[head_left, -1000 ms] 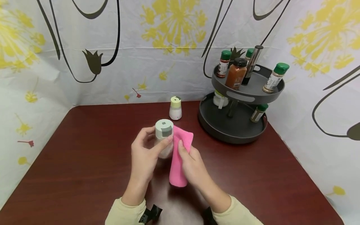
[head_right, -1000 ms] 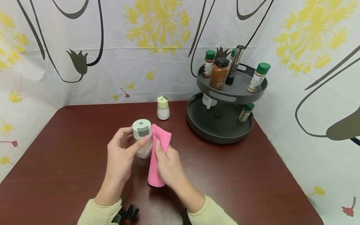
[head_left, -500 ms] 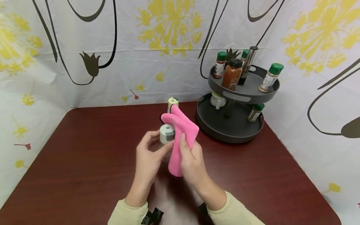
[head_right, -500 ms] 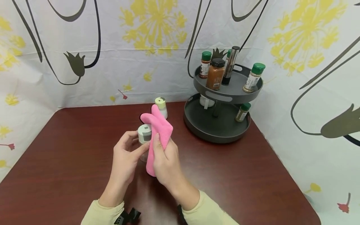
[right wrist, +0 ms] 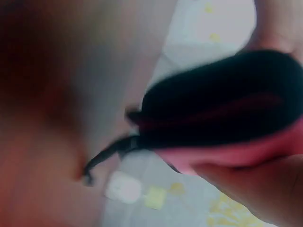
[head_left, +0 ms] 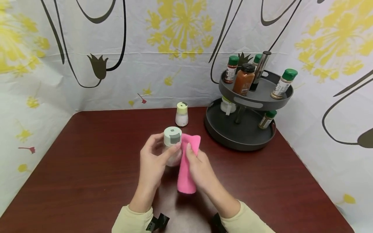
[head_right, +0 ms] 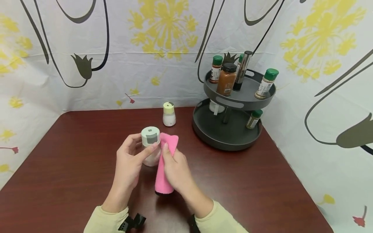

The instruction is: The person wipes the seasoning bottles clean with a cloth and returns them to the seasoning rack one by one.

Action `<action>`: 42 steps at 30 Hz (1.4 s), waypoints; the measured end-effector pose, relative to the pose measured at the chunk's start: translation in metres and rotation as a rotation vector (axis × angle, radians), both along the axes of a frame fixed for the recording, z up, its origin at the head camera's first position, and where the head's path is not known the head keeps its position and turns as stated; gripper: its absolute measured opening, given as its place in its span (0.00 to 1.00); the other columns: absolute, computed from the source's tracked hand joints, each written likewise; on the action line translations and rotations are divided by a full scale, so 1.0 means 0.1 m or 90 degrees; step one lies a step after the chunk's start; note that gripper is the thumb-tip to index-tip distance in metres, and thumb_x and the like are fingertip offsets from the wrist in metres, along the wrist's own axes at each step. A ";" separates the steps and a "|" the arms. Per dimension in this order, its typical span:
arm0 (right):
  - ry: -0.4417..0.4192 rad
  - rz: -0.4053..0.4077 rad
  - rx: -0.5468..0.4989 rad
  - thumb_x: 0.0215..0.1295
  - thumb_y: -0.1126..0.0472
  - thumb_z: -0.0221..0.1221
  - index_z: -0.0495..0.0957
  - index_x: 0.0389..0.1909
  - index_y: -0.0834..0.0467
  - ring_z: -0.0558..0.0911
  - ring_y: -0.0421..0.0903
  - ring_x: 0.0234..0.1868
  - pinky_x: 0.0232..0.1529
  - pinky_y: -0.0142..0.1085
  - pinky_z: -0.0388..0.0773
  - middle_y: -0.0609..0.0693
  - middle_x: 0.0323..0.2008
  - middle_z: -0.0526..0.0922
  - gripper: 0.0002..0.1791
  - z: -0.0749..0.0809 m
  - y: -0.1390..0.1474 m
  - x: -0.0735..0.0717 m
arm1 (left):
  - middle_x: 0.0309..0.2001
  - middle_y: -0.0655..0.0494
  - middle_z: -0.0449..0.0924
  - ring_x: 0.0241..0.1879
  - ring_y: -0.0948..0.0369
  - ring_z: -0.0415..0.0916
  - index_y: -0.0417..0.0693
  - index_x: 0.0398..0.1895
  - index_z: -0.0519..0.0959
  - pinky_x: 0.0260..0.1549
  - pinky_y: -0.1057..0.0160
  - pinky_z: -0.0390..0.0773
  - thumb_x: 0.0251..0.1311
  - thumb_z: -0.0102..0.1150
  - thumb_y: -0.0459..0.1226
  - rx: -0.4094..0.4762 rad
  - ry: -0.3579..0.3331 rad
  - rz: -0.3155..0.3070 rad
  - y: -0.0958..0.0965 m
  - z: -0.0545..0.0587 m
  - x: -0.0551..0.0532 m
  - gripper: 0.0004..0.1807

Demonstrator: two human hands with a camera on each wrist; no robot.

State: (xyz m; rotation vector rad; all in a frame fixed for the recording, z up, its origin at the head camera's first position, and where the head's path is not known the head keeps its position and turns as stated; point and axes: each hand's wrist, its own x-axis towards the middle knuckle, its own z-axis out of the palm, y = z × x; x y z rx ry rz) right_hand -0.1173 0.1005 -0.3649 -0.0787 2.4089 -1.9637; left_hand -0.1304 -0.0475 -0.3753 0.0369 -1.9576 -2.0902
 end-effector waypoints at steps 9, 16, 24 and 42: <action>0.191 -0.056 -0.132 0.88 0.53 0.42 0.76 0.63 0.64 0.83 0.44 0.50 0.54 0.30 0.80 0.59 0.50 0.84 0.23 0.11 -0.04 0.13 | 0.54 0.52 0.86 0.54 0.53 0.83 0.52 0.56 0.85 0.45 0.65 0.86 0.55 0.81 0.33 -0.001 0.006 -0.038 0.09 -0.06 0.04 0.24; 0.076 -0.012 -0.042 0.87 0.49 0.45 0.81 0.54 0.63 0.84 0.45 0.39 0.43 0.35 0.82 0.59 0.39 0.86 0.23 -0.09 -0.06 0.12 | 0.55 0.53 0.86 0.53 0.54 0.81 0.52 0.59 0.84 0.48 0.61 0.84 0.57 0.80 0.33 -0.012 0.007 -0.007 0.04 0.04 -0.02 0.26; -0.011 -0.017 -0.053 0.87 0.46 0.43 0.80 0.62 0.61 0.82 0.44 0.41 0.45 0.36 0.80 0.58 0.43 0.85 0.27 0.05 0.04 0.03 | 0.56 0.53 0.86 0.56 0.55 0.80 0.53 0.59 0.84 0.54 0.60 0.83 0.57 0.81 0.35 -0.030 -0.018 -0.024 0.04 -0.02 0.01 0.26; -0.010 -0.002 0.026 0.86 0.44 0.45 0.81 0.54 0.61 0.83 0.45 0.40 0.43 0.38 0.81 0.56 0.38 0.84 0.26 -0.06 0.02 0.06 | 0.56 0.51 0.84 0.54 0.54 0.78 0.48 0.61 0.82 0.57 0.53 0.78 0.58 0.78 0.32 0.005 0.019 0.000 0.11 0.04 -0.03 0.27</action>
